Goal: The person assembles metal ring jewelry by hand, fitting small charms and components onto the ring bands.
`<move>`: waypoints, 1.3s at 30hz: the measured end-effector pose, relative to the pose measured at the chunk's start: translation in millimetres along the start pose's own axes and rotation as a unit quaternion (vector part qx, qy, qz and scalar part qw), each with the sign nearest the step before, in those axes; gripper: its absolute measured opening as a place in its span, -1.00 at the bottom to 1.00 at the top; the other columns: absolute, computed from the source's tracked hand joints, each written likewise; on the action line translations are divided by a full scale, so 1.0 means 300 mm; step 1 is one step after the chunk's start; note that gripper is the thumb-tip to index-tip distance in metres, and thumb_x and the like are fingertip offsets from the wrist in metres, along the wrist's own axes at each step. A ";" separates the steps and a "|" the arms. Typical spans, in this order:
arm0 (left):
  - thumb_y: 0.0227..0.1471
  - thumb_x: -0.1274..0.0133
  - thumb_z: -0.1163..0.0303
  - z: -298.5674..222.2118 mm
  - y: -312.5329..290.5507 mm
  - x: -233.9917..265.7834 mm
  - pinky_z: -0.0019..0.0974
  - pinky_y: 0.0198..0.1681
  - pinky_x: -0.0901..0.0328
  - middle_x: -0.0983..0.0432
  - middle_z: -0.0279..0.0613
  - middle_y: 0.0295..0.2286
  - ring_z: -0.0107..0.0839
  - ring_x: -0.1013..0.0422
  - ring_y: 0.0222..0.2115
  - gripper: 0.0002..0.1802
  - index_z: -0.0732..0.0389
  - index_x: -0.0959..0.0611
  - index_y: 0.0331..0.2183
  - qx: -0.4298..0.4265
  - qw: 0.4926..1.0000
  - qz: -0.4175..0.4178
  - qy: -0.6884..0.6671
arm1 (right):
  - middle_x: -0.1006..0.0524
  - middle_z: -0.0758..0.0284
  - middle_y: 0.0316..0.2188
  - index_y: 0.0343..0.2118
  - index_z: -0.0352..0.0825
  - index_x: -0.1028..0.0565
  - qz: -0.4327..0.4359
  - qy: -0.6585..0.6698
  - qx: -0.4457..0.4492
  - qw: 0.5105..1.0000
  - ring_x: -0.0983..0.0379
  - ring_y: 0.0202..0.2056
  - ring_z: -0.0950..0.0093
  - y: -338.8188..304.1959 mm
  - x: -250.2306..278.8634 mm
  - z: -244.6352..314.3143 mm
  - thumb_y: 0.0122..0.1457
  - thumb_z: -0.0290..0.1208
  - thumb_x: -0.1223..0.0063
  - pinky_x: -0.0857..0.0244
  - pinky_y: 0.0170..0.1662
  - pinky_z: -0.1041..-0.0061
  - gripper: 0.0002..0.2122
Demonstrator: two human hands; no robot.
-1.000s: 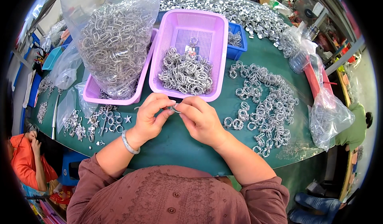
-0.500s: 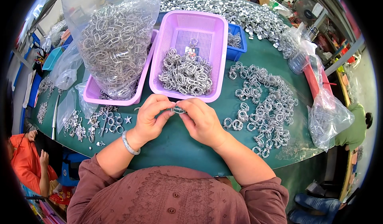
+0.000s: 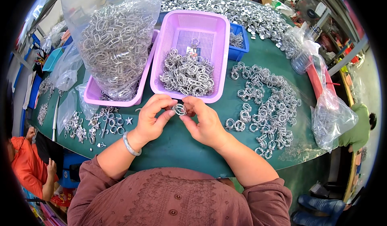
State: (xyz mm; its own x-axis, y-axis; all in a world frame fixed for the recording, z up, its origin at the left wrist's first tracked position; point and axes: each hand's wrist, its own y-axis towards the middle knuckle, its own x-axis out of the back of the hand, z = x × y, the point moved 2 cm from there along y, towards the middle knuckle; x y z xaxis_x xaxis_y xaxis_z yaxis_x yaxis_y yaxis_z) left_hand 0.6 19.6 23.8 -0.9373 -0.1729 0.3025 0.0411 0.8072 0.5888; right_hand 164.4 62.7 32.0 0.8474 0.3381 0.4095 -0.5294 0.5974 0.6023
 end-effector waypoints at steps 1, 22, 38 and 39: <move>-0.15 -0.06 0.64 0.003 -0.002 -0.001 -0.44 -0.32 -0.29 -0.37 -0.16 -0.33 -0.42 -0.36 -0.37 -0.69 0.29 -0.52 -0.25 0.005 1.000 0.000 -0.012 | -0.42 0.27 -0.46 -0.14 -0.41 -0.27 0.000 0.000 0.000 1.000 -0.41 -0.48 0.49 -0.001 -0.001 -0.001 -0.13 -0.74 -0.08 -0.32 -0.44 0.57 -0.58; -0.19 -0.14 0.63 0.016 -0.021 -0.018 -0.43 -0.19 -0.25 -0.27 -0.24 -0.26 -0.49 -0.29 -0.28 -0.38 0.28 -0.34 -0.02 0.029 0.995 0.019 -0.096 | -0.44 0.26 -0.42 -0.20 -0.37 -0.31 0.025 -0.109 0.080 0.990 -0.40 -0.43 0.30 0.006 -0.007 0.025 -0.18 -0.71 -0.07 -0.30 -0.44 0.41 -0.60; -0.21 -0.09 0.58 -0.079 0.160 0.041 -0.41 -0.32 -0.23 -0.35 -0.19 -0.37 -0.42 -0.27 -0.42 -0.57 0.30 -0.47 -0.17 -0.036 0.985 -0.049 0.159 | -0.41 0.21 -0.48 -0.43 -0.32 -0.37 0.123 -0.235 0.018 0.964 -0.38 -0.35 0.20 -0.005 0.224 0.080 -0.05 -0.41 -0.02 -0.26 -0.31 0.26 -0.86; -0.20 -0.08 0.57 -0.076 0.188 0.052 -0.41 -0.33 -0.22 -0.34 -0.20 -0.39 -0.42 -0.26 -0.44 -0.59 0.30 -0.47 -0.18 -0.047 0.981 -0.047 0.183 | -0.42 0.22 -0.46 -0.41 -0.32 -0.38 0.111 -0.252 -0.002 0.961 -0.38 -0.34 0.20 -0.019 0.282 0.075 -0.04 -0.42 -0.02 -0.27 -0.29 0.26 -0.85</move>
State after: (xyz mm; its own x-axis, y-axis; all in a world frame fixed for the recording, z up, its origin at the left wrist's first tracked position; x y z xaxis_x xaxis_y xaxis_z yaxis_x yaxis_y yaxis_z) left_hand -3.7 49.5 78.8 -0.7520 -0.4486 0.4829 0.0089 0.7256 0.6880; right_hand 238.1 71.7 78.5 0.5857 0.0620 0.8081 -0.6933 0.5547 0.4600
